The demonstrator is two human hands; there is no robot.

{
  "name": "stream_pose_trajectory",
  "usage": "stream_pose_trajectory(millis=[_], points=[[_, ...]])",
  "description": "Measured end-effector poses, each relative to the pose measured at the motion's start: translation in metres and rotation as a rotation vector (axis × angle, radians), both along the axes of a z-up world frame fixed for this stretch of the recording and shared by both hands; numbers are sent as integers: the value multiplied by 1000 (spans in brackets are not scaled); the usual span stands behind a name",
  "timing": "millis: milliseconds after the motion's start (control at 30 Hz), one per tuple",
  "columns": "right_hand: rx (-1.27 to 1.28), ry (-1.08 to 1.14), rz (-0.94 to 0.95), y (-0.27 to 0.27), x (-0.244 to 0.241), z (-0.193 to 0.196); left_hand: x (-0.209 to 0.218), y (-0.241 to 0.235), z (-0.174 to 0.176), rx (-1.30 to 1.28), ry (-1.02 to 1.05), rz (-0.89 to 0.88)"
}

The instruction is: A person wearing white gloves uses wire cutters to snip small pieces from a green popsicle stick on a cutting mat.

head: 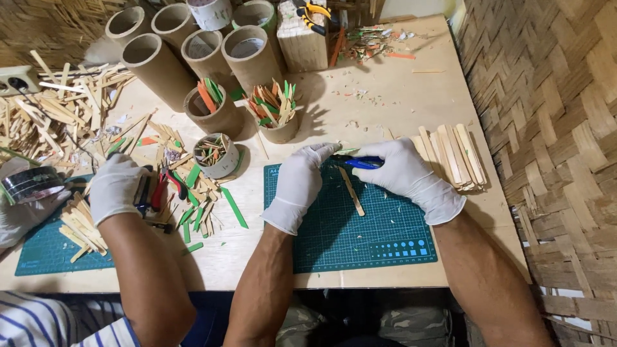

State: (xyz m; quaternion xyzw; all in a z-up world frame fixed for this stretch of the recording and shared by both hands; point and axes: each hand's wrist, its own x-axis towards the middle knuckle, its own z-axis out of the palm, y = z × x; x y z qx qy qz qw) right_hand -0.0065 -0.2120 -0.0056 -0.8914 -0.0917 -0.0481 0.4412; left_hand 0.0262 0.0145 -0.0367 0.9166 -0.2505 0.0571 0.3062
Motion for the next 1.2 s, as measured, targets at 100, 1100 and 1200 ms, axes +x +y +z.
stream_pose_trajectory(millis=[100,1100,1200], points=[[60,204,19,2,-6,19,4,2,-2,16,-20,9],[-388,-584,-68,30,-17,13,-18,-19,43,-1261,687,118],[-370,-580,-61,32,-18,19,-25,-22,57,-1211,703,124]])
